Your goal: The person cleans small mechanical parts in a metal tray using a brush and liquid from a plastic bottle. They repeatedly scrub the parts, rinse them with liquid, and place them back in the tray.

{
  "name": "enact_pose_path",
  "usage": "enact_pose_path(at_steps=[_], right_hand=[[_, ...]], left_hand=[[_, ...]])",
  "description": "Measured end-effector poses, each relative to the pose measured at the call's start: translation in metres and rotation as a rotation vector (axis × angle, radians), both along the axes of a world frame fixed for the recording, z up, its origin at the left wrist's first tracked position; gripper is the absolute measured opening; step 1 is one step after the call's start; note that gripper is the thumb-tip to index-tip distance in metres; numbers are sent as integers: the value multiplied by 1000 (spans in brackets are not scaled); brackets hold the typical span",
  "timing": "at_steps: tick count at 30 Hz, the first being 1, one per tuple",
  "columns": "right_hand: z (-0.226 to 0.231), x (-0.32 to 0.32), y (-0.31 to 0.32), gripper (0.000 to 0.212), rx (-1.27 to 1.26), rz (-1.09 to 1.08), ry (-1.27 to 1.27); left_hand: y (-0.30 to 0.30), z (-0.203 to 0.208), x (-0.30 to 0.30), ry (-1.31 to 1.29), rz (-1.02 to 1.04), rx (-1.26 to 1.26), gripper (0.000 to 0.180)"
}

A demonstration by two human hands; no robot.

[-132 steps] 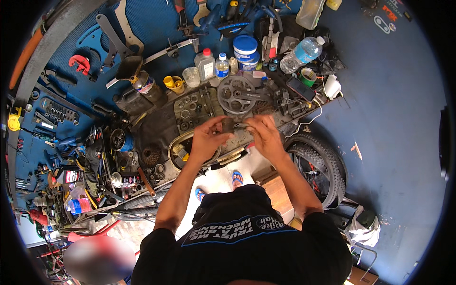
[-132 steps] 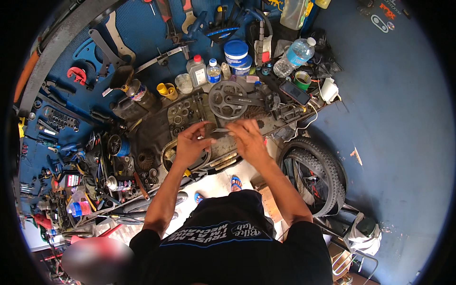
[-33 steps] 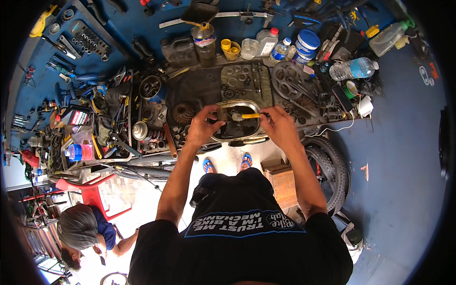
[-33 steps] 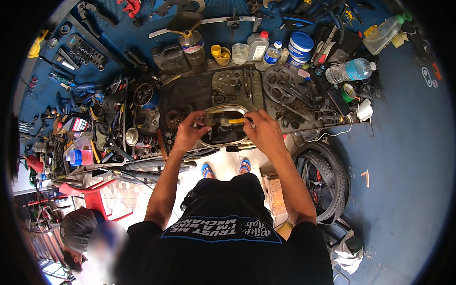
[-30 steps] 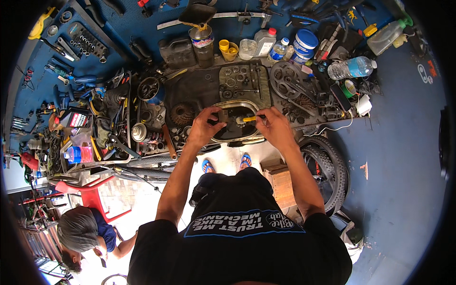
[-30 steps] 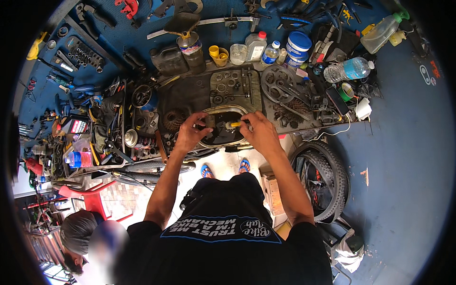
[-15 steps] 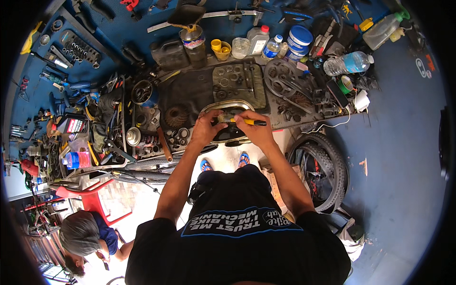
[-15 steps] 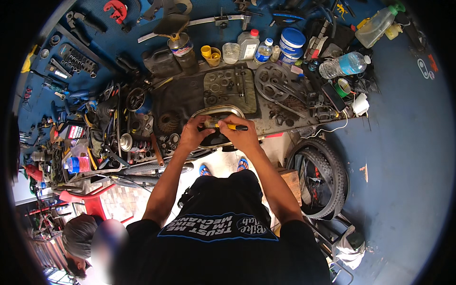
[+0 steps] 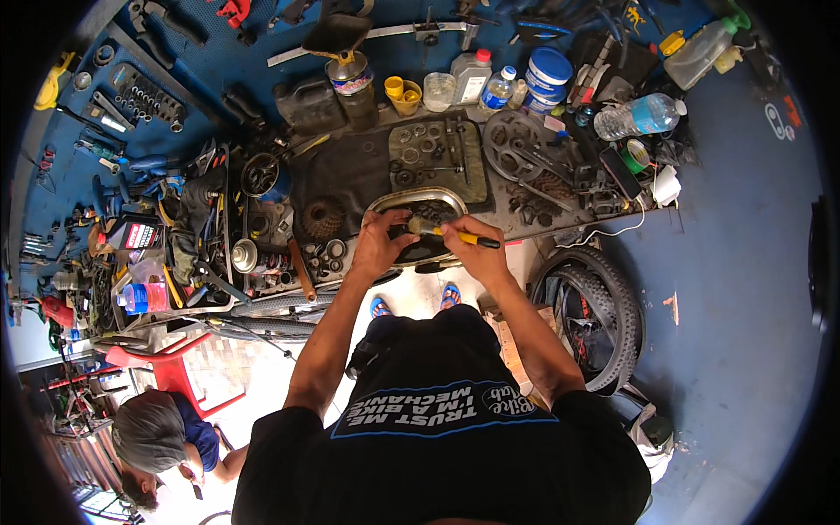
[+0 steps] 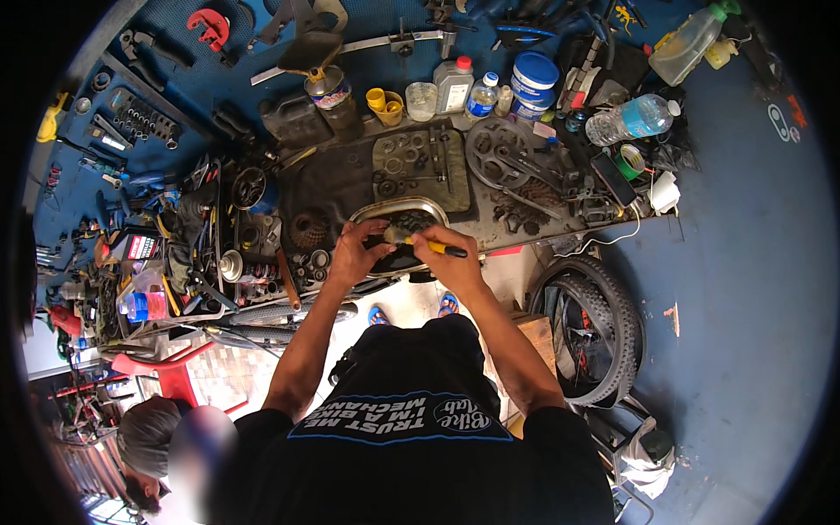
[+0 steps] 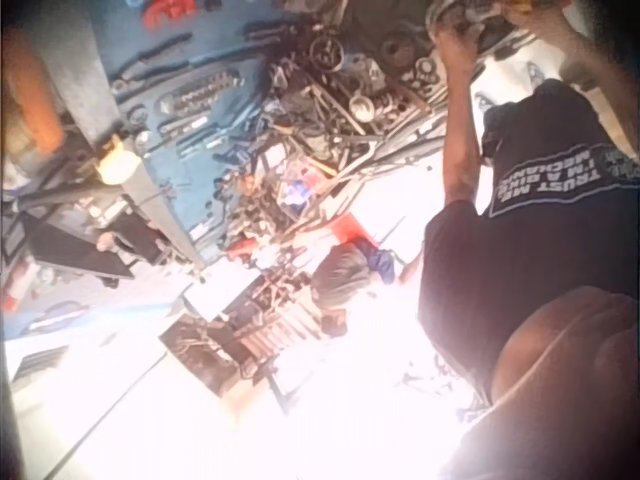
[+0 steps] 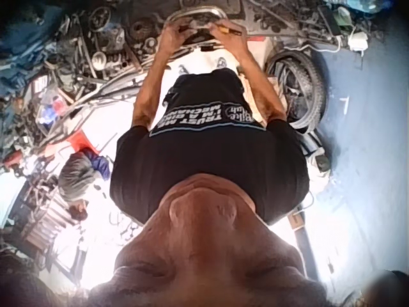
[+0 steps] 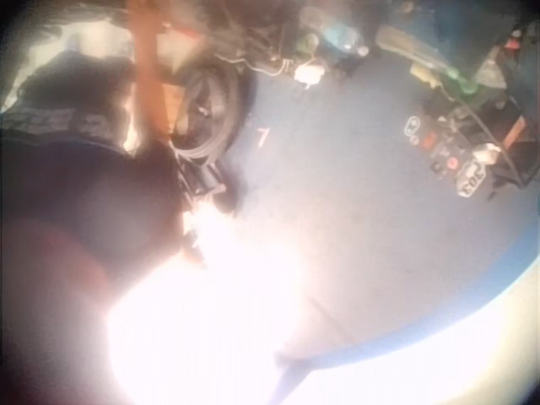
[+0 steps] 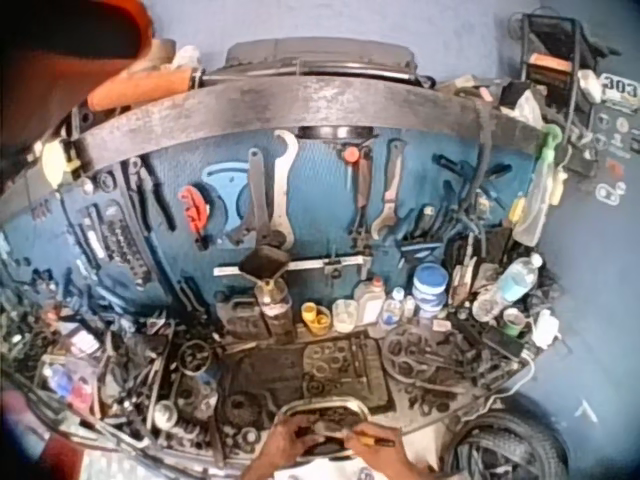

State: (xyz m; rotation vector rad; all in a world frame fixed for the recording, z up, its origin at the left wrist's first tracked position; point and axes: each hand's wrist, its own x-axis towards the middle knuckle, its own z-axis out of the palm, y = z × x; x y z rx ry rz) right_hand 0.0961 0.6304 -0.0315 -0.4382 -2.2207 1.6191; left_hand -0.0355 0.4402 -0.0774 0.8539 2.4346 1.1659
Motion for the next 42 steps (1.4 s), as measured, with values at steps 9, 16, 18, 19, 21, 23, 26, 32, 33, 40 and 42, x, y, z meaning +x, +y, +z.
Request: enact_pose_path(at_steps=[9, 16, 18, 19, 21, 23, 26, 32, 33, 40, 42], right_hand=[[-19, 0, 8, 26, -105, -78, -58], [-48, 2, 18, 27, -122, -97, -74], [-38, 4, 25, 26, 68, -146, -108], [-34, 3, 23, 34, 65, -143, -83], [-32, 1, 25, 36, 148, -117, -192], [-30, -1, 27, 37, 219, -82, -290], [-26, -6, 33, 38, 306, -13, -423], [-33, -13, 38, 40, 4, 145, -378], [-35, -13, 38, 39, 20, 140, -382], [-27, -14, 41, 31, 397, 164, -310], [-25, -18, 39, 32, 304, 119, -293]], left_hand=[[-3, -3, 3, 32, 27, 66, 59], [-2, 2, 7, 10, 40, 87, 58], [-7, 5, 7, -13, 43, 96, 57], [-8, 6, 8, 8, 32, 109, 56], [-5, 1, 7, 14, 17, 157, 56], [-3, -8, 4, -18, 12, 205, 58], [0, -9, 3, -122, 37, 134, 61], [2, 0, -2, -16, 13, 80, 61], [2, -1, -4, 1, 9, 91, 62], [-1, -3, -8, 14, 5, 53, 66], [-2, -6, -9, 17, 1, 51, 67]])
